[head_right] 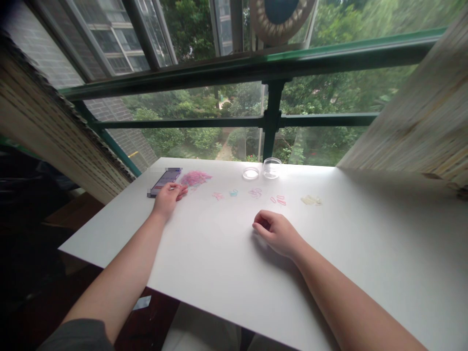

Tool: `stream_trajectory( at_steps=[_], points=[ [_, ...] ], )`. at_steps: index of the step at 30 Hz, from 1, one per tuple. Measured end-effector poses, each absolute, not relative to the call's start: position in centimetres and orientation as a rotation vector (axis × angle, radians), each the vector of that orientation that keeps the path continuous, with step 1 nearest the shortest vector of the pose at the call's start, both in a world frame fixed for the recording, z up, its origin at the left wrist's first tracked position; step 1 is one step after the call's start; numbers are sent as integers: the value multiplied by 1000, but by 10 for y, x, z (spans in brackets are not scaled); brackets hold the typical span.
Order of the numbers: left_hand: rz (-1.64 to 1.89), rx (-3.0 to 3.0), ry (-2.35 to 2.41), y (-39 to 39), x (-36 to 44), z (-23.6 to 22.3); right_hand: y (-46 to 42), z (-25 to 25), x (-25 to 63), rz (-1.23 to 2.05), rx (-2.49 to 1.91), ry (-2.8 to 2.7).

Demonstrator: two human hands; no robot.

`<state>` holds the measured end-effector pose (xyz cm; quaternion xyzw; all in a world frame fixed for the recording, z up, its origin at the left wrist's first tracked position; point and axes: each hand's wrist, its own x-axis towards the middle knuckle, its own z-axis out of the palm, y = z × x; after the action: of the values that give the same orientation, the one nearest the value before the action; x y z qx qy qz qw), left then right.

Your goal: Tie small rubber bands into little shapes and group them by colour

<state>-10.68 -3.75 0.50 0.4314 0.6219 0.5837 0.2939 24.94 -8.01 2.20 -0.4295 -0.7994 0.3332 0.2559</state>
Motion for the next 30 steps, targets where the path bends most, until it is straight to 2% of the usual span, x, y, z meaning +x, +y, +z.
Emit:
stream_trajectory(
  at_steps=[9, 17, 20, 26, 30],
  points=[
    [1551, 1439, 1614, -33, -115, -6, -80, 21, 250, 900, -1164, -2174],
    [1563, 1550, 1734, -44, -98, 8, -81, 22, 249, 914, -1161, -2163],
    [1544, 1570, 1563, -53, -72, 12, -81, 24, 248, 920, -1165, -2162],
    [1135, 1934, 1260, -75, 11, 24, -81, 25, 247, 948, -1124, -2137],
    [1042, 2105, 1077, -74, 64, 30, -79, 23, 246, 985, -1089, -2057]
  ],
)
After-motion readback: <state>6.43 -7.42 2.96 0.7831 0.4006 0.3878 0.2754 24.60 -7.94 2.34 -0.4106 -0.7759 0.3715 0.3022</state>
